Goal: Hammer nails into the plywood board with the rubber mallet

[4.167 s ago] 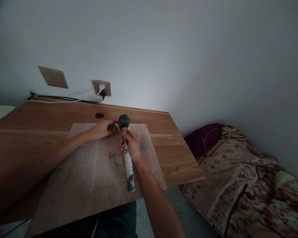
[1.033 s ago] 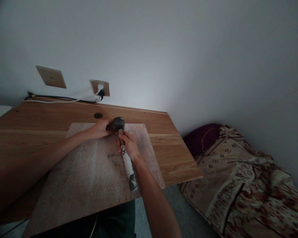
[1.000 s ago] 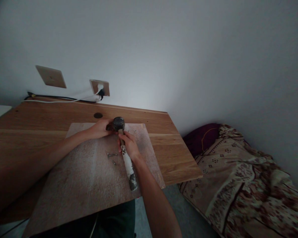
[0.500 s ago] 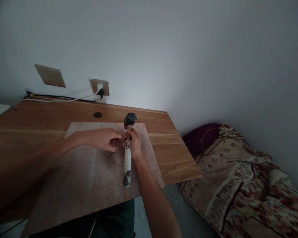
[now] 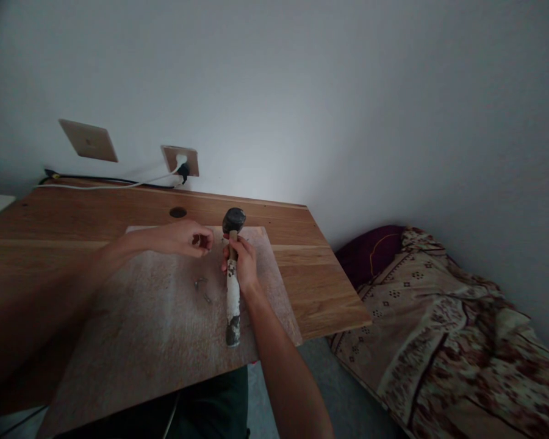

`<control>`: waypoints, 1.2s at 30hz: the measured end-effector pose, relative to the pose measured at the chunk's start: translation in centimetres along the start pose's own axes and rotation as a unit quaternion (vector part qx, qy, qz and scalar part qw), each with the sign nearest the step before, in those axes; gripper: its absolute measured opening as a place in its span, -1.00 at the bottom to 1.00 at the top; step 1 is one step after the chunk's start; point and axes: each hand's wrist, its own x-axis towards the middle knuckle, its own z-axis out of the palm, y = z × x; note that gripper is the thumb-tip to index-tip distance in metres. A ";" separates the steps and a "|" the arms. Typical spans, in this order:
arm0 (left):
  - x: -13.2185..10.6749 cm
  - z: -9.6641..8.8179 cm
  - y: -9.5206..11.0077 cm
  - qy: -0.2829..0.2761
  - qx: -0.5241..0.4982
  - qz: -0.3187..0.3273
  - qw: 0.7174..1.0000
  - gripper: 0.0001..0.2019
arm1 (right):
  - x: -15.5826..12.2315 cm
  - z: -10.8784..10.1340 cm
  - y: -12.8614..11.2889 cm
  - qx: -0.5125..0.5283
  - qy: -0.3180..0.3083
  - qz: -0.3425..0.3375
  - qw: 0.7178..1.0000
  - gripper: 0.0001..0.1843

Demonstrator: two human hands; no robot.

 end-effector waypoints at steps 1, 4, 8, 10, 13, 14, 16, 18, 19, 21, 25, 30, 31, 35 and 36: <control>-0.1 -0.6 -0.9 0.021 0.003 -0.018 1.000 -0.92 | 0.0 0.0 0.0 0.000 0.000 0.000 1.000 -0.60; -0.5 -1.4 -3.7 0.071 0.018 -0.061 0.996 -0.88 | 0.0 -0.1 0.0 -0.006 0.001 0.003 1.000 -0.61; -0.7 -1.4 -5.3 0.089 0.032 -0.056 0.994 -0.75 | 0.0 0.0 -0.1 -0.019 0.002 0.006 1.000 -0.59; -0.6 -1.4 -5.2 0.082 0.039 -0.036 0.995 -0.79 | 0.0 0.0 -0.1 -0.024 0.002 0.005 1.000 -0.57; -0.6 -1.5 -4.9 0.073 0.035 -0.026 0.996 -0.86 | 0.0 0.0 0.0 -0.022 -0.001 0.004 1.000 -0.57; -0.6 -1.5 -4.8 0.075 0.031 -0.028 0.996 -0.88 | 0.0 0.0 0.0 -0.020 -0.002 0.004 1.000 -0.57; -0.6 -1.5 -4.8 0.079 0.023 -0.028 0.996 -0.90 | 0.0 0.0 0.0 -0.018 -0.001 0.006 1.000 -0.57; -0.6 -1.3 -4.9 0.078 0.016 -0.028 0.996 -0.92 | 0.0 0.1 0.0 -0.019 0.000 0.006 1.000 -0.58; -0.6 -1.2 -4.9 0.074 0.015 -0.029 0.997 -0.92 | 0.0 0.1 0.0 -0.020 0.002 0.006 1.000 -0.59; -0.6 -1.1 -4.8 0.063 0.013 -0.032 0.997 -0.94 | 0.0 0.1 0.0 -0.020 0.004 0.004 1.000 -0.60; -0.6 -0.7 -4.6 0.047 -0.003 -0.032 0.998 -0.94 | -0.1 0.1 -0.1 -0.018 0.004 0.002 1.000 -0.62; -0.5 -0.4 -5.5 0.057 -0.040 -0.032 0.997 -0.89 | -0.1 0.1 -0.2 -0.017 -0.021 0.009 1.000 -0.63; -0.5 -0.4 -5.8 0.060 -0.046 -0.036 0.996 -0.87 | -0.2 0.1 -0.1 -0.015 -0.035 0.015 0.999 -0.62; -0.7 -0.5 -6.3 0.056 -0.056 -0.044 0.996 -0.80 | -0.4 0.6 0.4 -0.005 -0.098 0.037 0.994 -0.58; -0.7 -0.5 -6.2 0.054 -0.056 -0.047 0.996 -0.77 | -0.5 0.8 0.6 -0.004 -0.112 0.039 0.993 -0.58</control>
